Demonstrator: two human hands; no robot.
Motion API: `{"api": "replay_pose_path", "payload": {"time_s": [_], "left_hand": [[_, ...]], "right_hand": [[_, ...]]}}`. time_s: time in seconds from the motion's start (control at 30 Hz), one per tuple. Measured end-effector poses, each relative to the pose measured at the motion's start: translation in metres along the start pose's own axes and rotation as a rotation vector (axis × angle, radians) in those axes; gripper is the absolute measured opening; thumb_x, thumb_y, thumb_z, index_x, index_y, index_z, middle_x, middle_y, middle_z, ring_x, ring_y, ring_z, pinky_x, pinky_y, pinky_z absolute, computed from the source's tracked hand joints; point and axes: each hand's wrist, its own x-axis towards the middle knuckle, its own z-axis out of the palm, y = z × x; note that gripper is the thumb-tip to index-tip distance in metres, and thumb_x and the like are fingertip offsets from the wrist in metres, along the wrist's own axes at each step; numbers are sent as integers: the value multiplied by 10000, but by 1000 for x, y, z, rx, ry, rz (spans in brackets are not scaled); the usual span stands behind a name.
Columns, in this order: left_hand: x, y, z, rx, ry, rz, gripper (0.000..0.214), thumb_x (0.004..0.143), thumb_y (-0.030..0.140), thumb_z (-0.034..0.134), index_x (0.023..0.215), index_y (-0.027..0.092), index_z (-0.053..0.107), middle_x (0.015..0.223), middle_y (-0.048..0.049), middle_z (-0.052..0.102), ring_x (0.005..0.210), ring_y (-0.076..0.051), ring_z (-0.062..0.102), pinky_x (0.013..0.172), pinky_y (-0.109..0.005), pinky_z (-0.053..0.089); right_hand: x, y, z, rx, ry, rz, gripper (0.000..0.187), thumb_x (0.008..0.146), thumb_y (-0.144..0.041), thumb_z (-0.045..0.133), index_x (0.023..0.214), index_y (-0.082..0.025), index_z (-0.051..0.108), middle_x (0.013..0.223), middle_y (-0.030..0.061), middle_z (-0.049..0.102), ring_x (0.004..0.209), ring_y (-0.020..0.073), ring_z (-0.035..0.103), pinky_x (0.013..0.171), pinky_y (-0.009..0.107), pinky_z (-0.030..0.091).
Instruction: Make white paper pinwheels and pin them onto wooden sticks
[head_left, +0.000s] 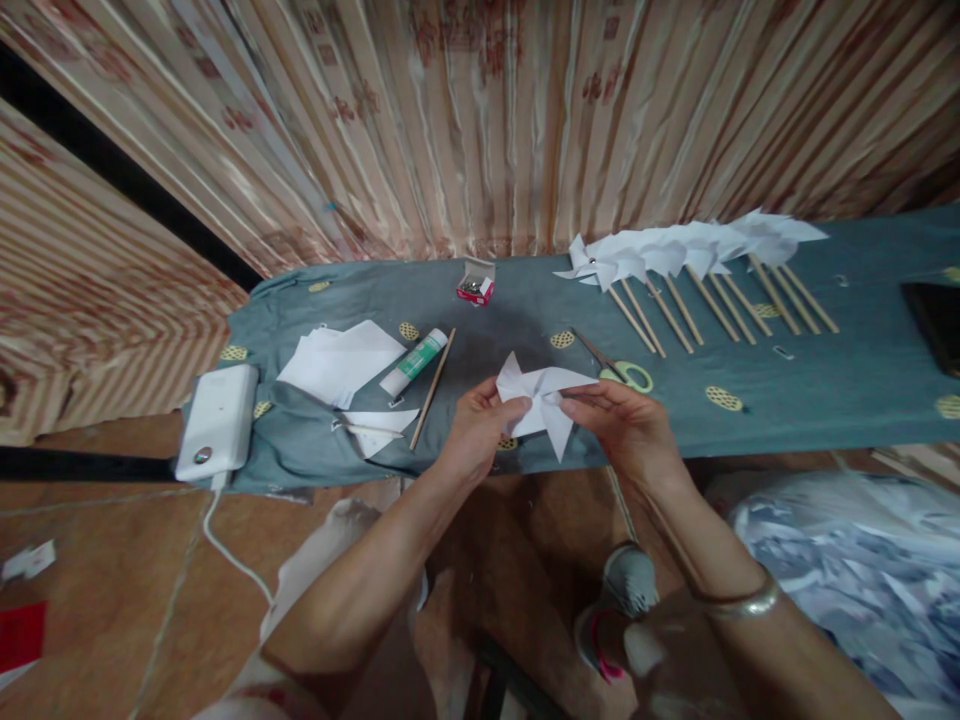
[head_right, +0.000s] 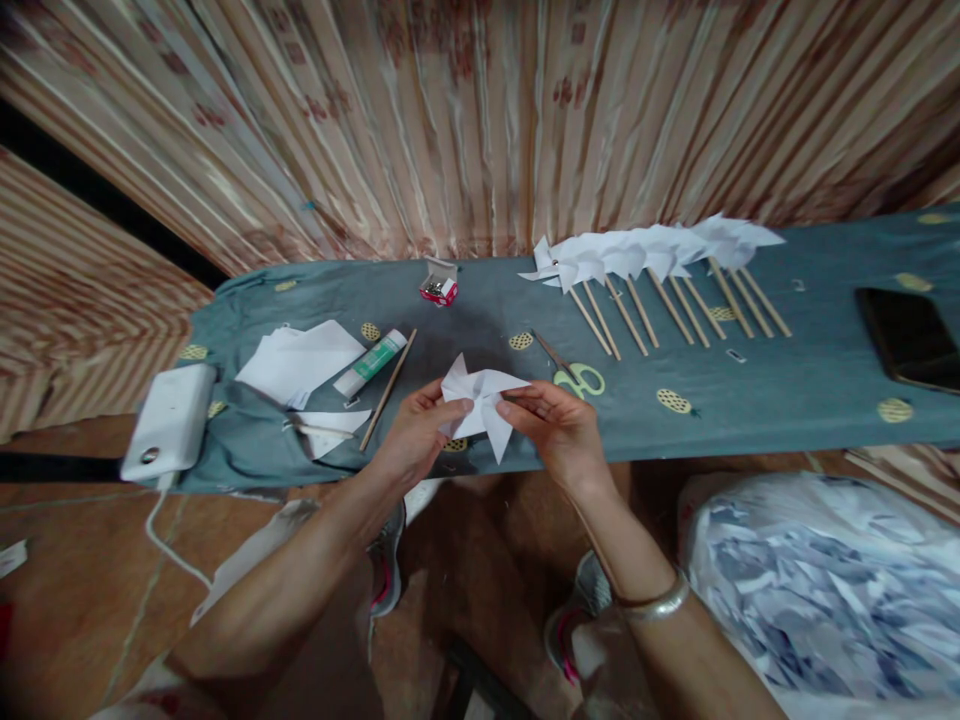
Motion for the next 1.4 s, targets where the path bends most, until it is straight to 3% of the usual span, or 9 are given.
{"api": "replay_pose_path", "payload": {"time_s": [0.13,0.23,0.33,0.47,1.4], "left_hand": [[0,1,-1,16,-21,-5,332,459,183,827,762,139,698,685,-1,713,586,-118,605,613,-236,455],[-1,1,-2,41,-25,-16,331,459,189,826,760,139,700,674,1,704,571,-116,589,592,-236,442],[-1,1,-3,72,-31,-17,315,460,188,827,742,139,697,653,7,691,562,-110,575,604,-242,438],[-2,2,-3,104,-39,-9,288,462,176,816,720,144,692,623,19,671,552,-107,561,619,-246,443],[-7,3,-1,148,-80,-8,350,471,205,820,779,131,671,620,27,661,519,-80,525,544,-202,407]], "right_hand": [[-1,-5,-5,57,-104,167,322,529,-332,870,799,-223,732,772,11,740,724,157,658,707,292,518],[-1,-7,-9,26,-154,214,347,533,-357,865,819,-209,736,765,20,735,655,139,630,605,262,488],[-1,-8,-11,-23,-182,220,355,533,-356,862,827,-201,738,713,5,716,553,101,552,498,233,400],[-1,-8,-11,-86,-225,204,308,541,-378,848,758,-192,732,614,-24,656,515,87,477,477,232,331],[-3,-7,-8,-267,-209,166,345,570,-459,785,614,-171,598,517,-59,467,517,84,371,499,245,263]]}}
